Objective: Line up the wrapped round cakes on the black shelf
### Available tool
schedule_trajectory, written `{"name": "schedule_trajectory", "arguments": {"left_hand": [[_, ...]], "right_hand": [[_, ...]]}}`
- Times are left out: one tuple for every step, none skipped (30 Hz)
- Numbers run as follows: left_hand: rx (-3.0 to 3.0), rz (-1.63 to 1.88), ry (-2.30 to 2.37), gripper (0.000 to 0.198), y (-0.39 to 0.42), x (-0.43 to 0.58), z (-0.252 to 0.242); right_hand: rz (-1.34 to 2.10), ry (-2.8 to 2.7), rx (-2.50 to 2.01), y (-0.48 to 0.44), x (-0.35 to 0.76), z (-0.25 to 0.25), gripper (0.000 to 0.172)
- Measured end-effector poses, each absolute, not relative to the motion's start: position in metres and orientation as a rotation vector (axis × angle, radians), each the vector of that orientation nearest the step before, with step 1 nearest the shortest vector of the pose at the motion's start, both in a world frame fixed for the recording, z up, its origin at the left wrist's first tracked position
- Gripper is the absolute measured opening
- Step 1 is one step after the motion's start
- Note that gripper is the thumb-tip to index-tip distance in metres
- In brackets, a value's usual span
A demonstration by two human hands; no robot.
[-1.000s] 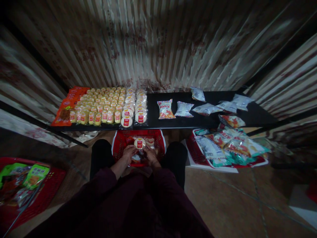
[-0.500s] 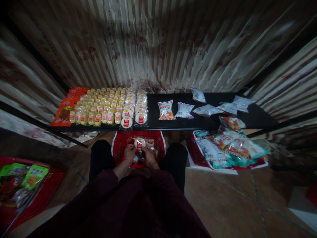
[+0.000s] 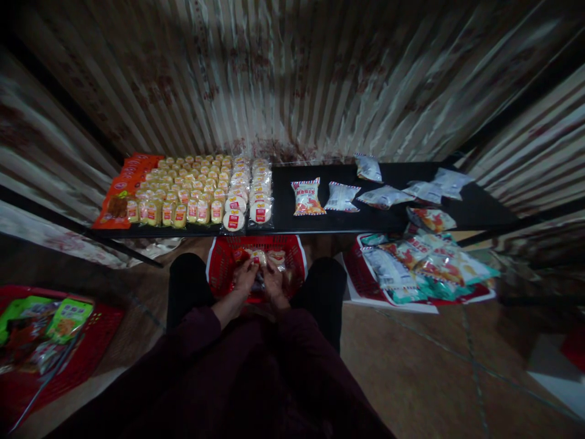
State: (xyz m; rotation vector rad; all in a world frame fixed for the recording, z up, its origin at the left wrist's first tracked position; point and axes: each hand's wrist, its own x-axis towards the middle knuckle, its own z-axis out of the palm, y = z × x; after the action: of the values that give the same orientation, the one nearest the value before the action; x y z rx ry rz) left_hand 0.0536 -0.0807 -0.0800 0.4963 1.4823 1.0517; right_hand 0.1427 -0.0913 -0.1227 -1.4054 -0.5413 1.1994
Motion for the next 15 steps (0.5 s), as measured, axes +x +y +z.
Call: {"name": "schedule_trajectory", "arguments": {"left_hand": [[0.511, 1.032, 1.501, 0.02, -0.081, 0.054, -0.079], [0.526, 1.021, 1.511, 0.019, -0.081, 0.055, -0.078], [0.529, 1.024, 1.503, 0.018, -0.082, 0.055, -0.077], [0.531, 1.033, 1.49, 0.018, -0.082, 0.055, -0.076], [0.536, 1.044, 1.475, 0.017, -0.083, 0.055, -0.076], [0.541, 1.054, 1.463, 0.016, -0.083, 0.054, -0.077], [0.547, 1.058, 1.458, 0.016, -0.084, 0.054, -0.078], [0.555, 1.057, 1.455, 0.015, -0.084, 0.053, -0.08], [0.564, 1.055, 1.453, 0.014, -0.085, 0.053, -0.083], [0.565, 1.053, 1.448, 0.013, -0.085, 0.052, -0.087], [0.558, 1.052, 1.442, 0.013, -0.085, 0.052, -0.09], [0.549, 1.053, 1.436, 0.013, -0.084, 0.052, -0.094], [0.54, 1.055, 1.432, 0.013, -0.084, 0.052, -0.097], [0.529, 1.059, 1.429, 0.013, -0.084, 0.051, -0.1], [0.515, 1.061, 1.427, 0.012, -0.083, 0.051, -0.102]], "right_hand": [[1.183, -0.62, -1.406, -0.091, 0.143, -0.122, 0.042], [1.172, -0.697, -1.413, -0.091, 0.143, -0.121, 0.041], [1.161, -0.766, -1.428, -0.092, 0.143, -0.12, 0.039], [1.147, -0.829, -1.448, -0.092, 0.142, -0.119, 0.038], [1.127, -0.888, -1.467, -0.093, 0.141, -0.118, 0.037], [1.097, -0.943, -1.484, -0.094, 0.141, -0.117, 0.035], [1.062, -0.995, -1.497, -0.094, 0.14, -0.116, 0.034], [1.028, -1.046, -1.505, -0.095, 0.139, -0.116, 0.034], [0.998, -1.097, -1.512, -0.096, 0.138, -0.116, 0.033], [0.975, -1.145, -1.517, -0.096, 0.137, -0.116, 0.033], [0.957, -1.188, -1.522, -0.097, 0.136, -0.116, 0.033], [0.945, -1.228, -1.526, -0.097, 0.136, -0.116, 0.034], [0.94, -1.263, -1.527, -0.097, 0.136, -0.117, 0.035], [0.935, -1.293, -1.526, -0.098, 0.136, -0.117, 0.037], [0.931, -1.319, -1.525, -0.098, 0.135, -0.117, 0.037]]}}
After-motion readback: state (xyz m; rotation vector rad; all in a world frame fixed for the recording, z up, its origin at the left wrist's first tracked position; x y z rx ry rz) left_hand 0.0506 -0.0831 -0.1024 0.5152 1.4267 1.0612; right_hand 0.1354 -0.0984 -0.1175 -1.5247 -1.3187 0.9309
